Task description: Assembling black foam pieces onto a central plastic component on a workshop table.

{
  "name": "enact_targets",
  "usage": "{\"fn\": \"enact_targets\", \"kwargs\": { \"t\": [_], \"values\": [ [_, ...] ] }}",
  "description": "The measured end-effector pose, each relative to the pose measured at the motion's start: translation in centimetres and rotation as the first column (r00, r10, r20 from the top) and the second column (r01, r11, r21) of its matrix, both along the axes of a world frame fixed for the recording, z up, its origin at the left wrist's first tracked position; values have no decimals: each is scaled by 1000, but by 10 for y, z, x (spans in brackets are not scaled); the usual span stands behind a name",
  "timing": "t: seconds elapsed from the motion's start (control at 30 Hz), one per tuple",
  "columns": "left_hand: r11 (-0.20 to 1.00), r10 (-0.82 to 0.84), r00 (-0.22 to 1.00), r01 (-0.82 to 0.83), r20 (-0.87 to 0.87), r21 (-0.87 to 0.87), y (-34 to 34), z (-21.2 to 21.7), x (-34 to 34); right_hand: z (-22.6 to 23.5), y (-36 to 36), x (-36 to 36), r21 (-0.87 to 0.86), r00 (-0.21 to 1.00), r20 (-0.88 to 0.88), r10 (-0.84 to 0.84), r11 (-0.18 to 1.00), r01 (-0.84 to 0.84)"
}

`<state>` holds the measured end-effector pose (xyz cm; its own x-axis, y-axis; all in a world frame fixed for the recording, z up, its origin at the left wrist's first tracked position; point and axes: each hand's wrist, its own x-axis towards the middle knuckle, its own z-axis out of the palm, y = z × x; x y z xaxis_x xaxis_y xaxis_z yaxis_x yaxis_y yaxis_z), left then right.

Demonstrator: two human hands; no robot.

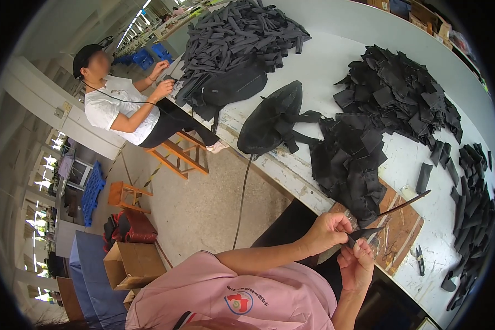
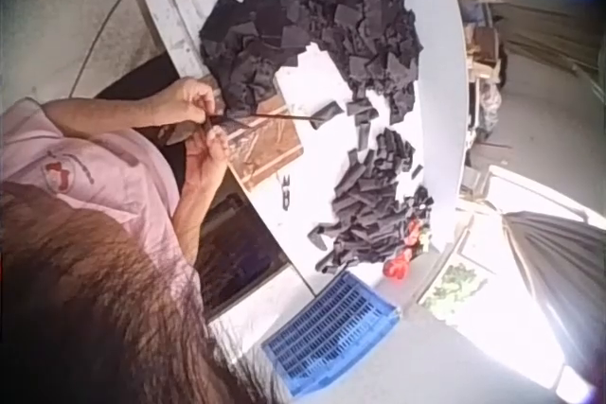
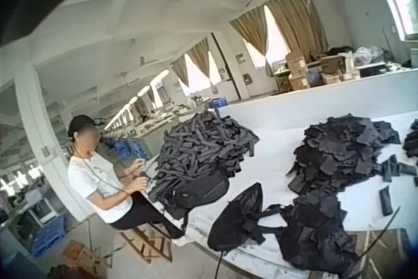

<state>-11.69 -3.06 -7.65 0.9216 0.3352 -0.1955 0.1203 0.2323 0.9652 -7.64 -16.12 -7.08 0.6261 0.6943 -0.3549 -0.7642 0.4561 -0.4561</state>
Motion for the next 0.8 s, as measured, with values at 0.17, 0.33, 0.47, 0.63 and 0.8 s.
{"fn": "enact_targets", "kwargs": {
  "t": [0.17,0.33,0.47,0.63,0.8],
  "values": [
    [913,139,982,-178,131,367,-9,0,-3,-8,1,-2,-189,979,202,-22,980,61],
    [996,81,972,-72,220,-48,-4,-11,-4,-13,1,-4,-276,953,303,-23,955,111],
    [899,-167,982,188,87,-396,10,6,-11,-15,-2,-2,-242,948,314,-45,962,125],
    [342,-365,830,541,421,-769,10,27,-15,-11,-5,-8,-148,938,344,-40,984,96],
    [812,-328,899,425,290,-400,2,36,-7,-6,-8,6,-31,886,437,-157,981,189]
  ]
}}
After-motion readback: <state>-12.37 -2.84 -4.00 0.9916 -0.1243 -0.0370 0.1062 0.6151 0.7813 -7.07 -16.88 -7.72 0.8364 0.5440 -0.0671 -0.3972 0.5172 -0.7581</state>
